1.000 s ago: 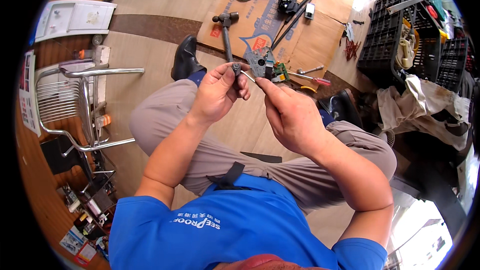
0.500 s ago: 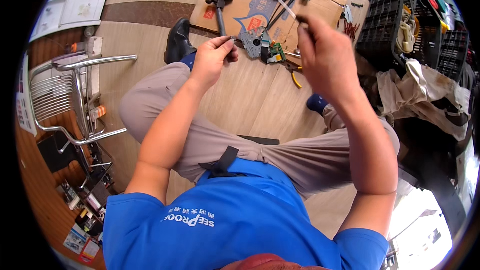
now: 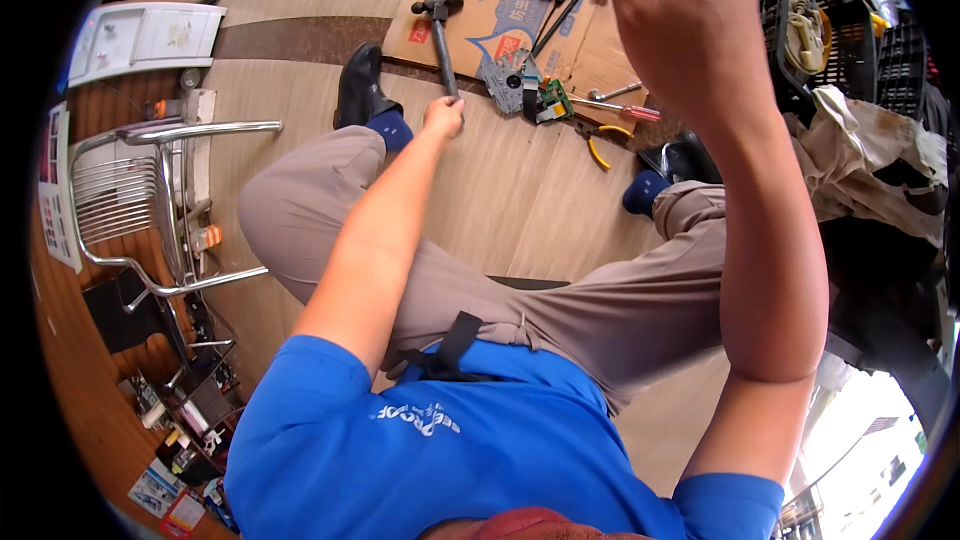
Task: The person uses pliers and a flat-head screwdriver to disassemble and remove small components from a larger mechanical assembly while sitting on the floor.
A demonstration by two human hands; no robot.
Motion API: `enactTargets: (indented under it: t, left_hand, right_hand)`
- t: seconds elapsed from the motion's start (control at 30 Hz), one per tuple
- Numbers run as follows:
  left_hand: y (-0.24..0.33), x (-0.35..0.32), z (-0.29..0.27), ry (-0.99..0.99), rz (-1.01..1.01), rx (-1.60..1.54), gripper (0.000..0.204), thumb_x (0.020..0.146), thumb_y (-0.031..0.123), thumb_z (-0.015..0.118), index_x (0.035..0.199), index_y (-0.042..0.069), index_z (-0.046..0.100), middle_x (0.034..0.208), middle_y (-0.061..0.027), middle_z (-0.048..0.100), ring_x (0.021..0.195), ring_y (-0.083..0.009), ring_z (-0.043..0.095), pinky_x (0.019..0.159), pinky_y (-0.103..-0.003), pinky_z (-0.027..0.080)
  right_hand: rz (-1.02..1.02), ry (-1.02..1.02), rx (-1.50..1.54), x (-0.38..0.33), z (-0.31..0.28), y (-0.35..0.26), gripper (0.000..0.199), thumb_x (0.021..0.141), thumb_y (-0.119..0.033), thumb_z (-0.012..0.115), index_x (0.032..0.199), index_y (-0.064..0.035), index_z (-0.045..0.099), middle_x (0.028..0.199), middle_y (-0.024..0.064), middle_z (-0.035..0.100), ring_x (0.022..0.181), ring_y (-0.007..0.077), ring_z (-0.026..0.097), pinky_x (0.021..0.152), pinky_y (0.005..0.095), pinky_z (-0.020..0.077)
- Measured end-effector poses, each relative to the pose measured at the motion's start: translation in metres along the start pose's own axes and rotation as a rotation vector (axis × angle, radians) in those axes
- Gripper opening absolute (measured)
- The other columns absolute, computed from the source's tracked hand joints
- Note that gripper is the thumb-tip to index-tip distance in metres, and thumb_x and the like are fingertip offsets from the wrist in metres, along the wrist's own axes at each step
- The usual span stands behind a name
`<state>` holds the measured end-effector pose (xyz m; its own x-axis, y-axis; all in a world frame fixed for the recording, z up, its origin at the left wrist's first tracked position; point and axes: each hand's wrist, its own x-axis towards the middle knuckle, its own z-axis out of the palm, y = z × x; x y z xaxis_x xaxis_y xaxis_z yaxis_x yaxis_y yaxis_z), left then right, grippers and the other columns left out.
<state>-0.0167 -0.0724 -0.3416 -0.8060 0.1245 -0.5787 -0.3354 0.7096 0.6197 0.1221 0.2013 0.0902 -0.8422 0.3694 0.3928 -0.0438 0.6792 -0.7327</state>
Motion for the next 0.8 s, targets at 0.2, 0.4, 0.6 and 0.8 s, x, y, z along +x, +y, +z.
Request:
enactTargets:
  t: [0.2, 0.4, 0.6, 0.8]
  left_hand:
    - [-0.039, 0.033, 0.007, 0.077, -0.037, 0.007, 0.030, 0.091, 0.029, 0.062, 0.112, 0.008, 0.066, 0.092, -0.0039, 0.066, 0.076, -0.0140, 0.058, 0.064, -0.031, 0.047]
    - [-0.002, 0.047, 0.026, 0.050, -0.100, 0.009, 0.032, 0.088, 0.029, 0.064, 0.112, 0.008, 0.067, 0.103, -0.0102, 0.068, 0.092, -0.0208, 0.063, 0.078, -0.035, 0.049]
    - [-0.004, 0.036, 0.039, 0.159, -0.135, -0.009, 0.027, 0.087, 0.027, 0.065, 0.108, 0.010, 0.068, 0.105, -0.0144, 0.068, 0.098, -0.0253, 0.064, 0.084, -0.036, 0.049]
    - [-0.026, -0.017, 0.063, 0.196, -0.156, -0.097, 0.025, 0.091, 0.027, 0.061, 0.111, 0.013, 0.065, 0.080, -0.0058, 0.064, 0.057, -0.0181, 0.056, 0.041, -0.038, 0.044]
  right_hand:
    - [0.015, 0.008, -0.007, -0.003, -0.008, -0.013, 0.014, 0.088, -0.001, 0.054, 0.095, 0.0074, 0.062, 0.064, 0.0163, 0.059, 0.057, 0.0208, 0.060, 0.054, 0.0308, 0.0453]
    - [0.121, -0.038, -0.103, 0.002, -0.004, -0.003, 0.012, 0.089, 0.000, 0.053, 0.093, 0.0082, 0.061, 0.061, 0.0114, 0.056, 0.054, 0.0130, 0.054, 0.051, 0.0272, 0.0420]
    - [-0.073, 0.077, -0.240, -0.010, 0.013, 0.025, 0.014, 0.089, -0.001, 0.052, 0.093, 0.0088, 0.061, 0.065, 0.0109, 0.058, 0.060, 0.0139, 0.056, 0.056, 0.0280, 0.0445]
    - [0.055, 0.000, -0.072, -0.007, 0.008, 0.012, 0.016, 0.089, -0.003, 0.053, 0.096, 0.0079, 0.062, 0.067, 0.0125, 0.059, 0.062, 0.0160, 0.057, 0.060, 0.0292, 0.0460]
